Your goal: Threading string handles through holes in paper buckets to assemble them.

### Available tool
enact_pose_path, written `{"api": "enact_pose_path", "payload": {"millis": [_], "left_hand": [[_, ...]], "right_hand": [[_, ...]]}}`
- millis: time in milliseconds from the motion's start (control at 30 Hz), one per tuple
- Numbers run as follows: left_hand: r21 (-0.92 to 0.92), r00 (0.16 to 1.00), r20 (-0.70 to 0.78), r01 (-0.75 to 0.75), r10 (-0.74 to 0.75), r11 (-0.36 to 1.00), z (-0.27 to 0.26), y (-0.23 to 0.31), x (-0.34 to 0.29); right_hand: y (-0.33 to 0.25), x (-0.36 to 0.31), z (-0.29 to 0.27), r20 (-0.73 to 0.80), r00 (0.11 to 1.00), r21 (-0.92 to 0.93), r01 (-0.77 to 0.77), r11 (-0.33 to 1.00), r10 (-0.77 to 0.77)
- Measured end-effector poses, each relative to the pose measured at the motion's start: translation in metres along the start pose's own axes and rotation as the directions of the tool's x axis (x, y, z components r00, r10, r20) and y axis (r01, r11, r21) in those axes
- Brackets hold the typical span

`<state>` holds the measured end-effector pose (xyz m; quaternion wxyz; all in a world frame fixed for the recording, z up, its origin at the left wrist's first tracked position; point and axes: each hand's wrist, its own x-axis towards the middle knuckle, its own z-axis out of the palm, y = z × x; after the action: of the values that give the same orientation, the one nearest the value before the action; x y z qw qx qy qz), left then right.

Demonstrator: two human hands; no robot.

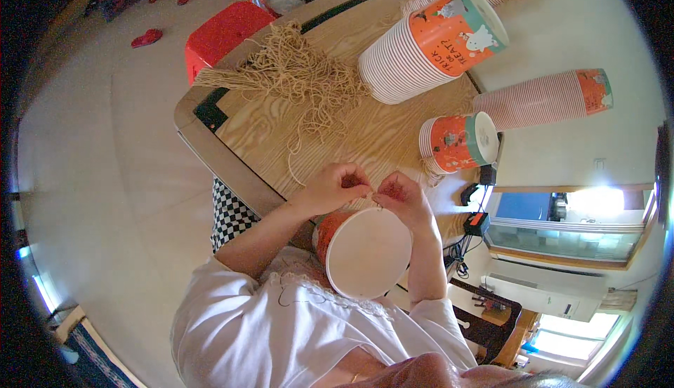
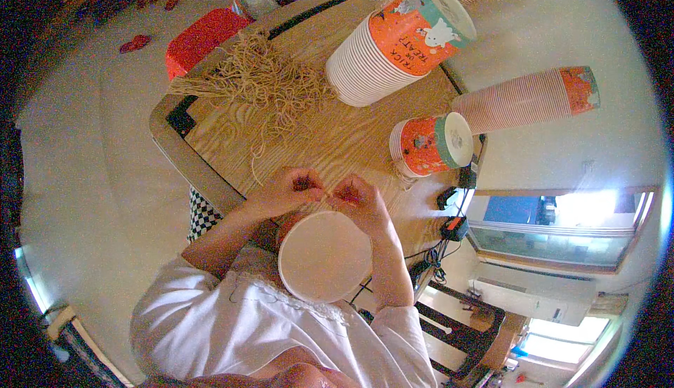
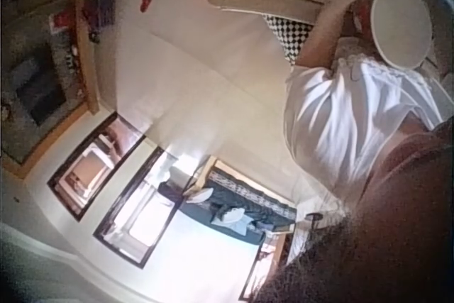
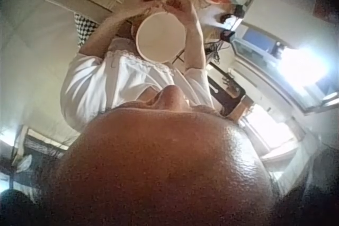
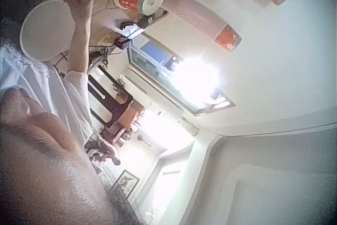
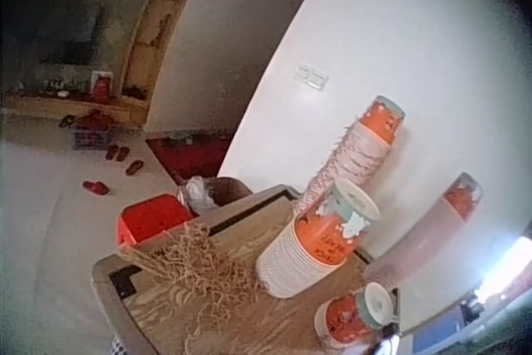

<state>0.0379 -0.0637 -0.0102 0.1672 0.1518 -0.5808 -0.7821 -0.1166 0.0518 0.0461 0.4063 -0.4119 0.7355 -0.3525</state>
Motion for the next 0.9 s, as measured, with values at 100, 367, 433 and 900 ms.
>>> {"api": "enact_pose_path", "payload": {"millis": [100,367,433,900], "left_hand": [[-0.003,1.0,0.006,-0.026,0.026,1.0,0.0003,0.0019,-0.0006],[0.036,1.0,-0.01,-0.023,0.023,0.999,0.0019,0.0005,-0.0013],[0.068,0.999,0.007,-0.044,0.044,0.997,0.0021,-0.0014,-0.0011],[-0.062,0.996,-0.054,-0.074,0.07,0.995,0.0079,-0.0023,-0.0004]], "right_hand": [[0.0026,-0.0012,-0.0009,0.017,1.0,-0.034,-0.003,0.999,0.003],[-0.0045,-0.0028,0.0022,0.051,0.999,0.01,-0.007,1.0,0.006],[-0.0018,-0.0024,0.001,0.055,0.998,-0.046,-0.009,0.999,0.012],[0.0019,-0.004,0.0013,0.085,0.996,-0.075,-0.012,0.997,0.018]]}}
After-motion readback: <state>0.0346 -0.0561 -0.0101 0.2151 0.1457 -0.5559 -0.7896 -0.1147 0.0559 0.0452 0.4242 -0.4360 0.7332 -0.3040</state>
